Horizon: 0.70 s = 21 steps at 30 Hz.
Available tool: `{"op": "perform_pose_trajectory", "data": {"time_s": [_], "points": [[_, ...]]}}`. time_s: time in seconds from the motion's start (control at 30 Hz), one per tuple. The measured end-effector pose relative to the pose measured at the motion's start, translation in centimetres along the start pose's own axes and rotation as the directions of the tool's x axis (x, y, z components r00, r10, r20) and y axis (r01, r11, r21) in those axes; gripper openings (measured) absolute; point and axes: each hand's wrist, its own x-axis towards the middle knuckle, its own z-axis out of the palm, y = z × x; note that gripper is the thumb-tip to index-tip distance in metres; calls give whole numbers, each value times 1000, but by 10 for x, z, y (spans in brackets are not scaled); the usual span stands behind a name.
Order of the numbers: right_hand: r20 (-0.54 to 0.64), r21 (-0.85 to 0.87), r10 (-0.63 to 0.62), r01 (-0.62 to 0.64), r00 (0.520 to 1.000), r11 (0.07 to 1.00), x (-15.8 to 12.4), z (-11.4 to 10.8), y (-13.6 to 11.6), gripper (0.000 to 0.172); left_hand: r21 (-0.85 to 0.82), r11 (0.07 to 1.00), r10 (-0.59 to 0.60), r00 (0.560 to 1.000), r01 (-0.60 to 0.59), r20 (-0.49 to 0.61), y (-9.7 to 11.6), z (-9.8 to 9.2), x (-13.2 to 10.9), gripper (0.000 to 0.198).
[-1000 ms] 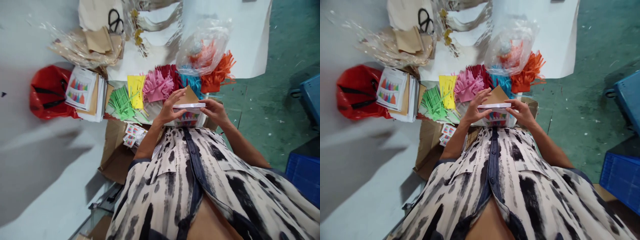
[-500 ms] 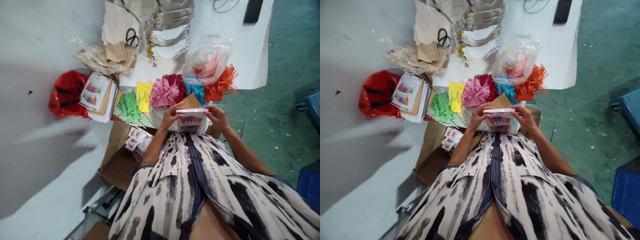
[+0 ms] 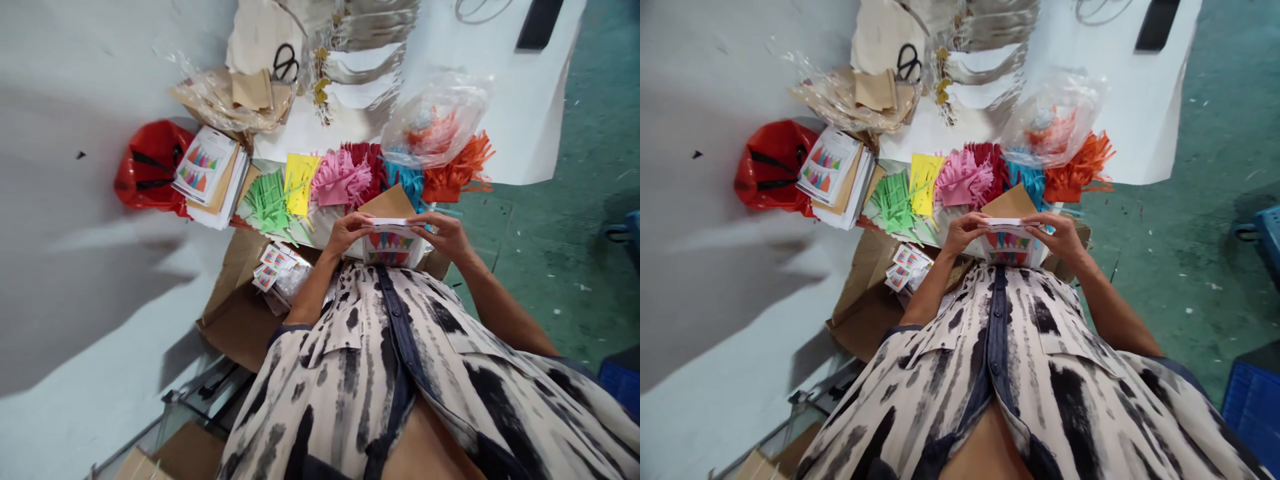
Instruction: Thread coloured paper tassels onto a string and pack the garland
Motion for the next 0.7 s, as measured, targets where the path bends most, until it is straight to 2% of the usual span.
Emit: {"op": "perform_pose_trajectory", "data": {"time_s": [0.07, 0.13, 0.2, 0.27, 0.37, 0.47, 0.7], "points": [[17, -140, -86, 88, 996, 986, 4, 3, -15, 35, -13, 1000, -10, 1000, 10, 0, -4, 0, -1, 50], [78, -293, -152, 168, 985, 941, 9, 11, -33, 43, -36, 999, -27, 1000, 27, 11, -8, 1, -3, 70], [155, -411, -172, 221, 973, 884, 15, 24, -50, 43, -50, 998, -30, 999, 31, 31, -12, 2, -5, 83], [197, -483, -164, 241, 967, 842, 21, 38, -62, 41, -55, 998, -21, 998, 23, 51, -15, 4, -7, 84], [227, -518, -148, 248, 963, 818, 27, 54, -69, 33, -63, 998, -12, 998, 16, 63, -17, 5, -9, 83], [229, -499, -142, 241, 963, 832, 28, 60, -69, 26, -49, 999, 2, 999, 0, 47, -21, 5, -10, 82], [214, -494, -124, 217, 969, 842, 24, 62, -71, 32, -17, 1000, 17, 999, -17, 46, -28, 8, -9, 82]]}}
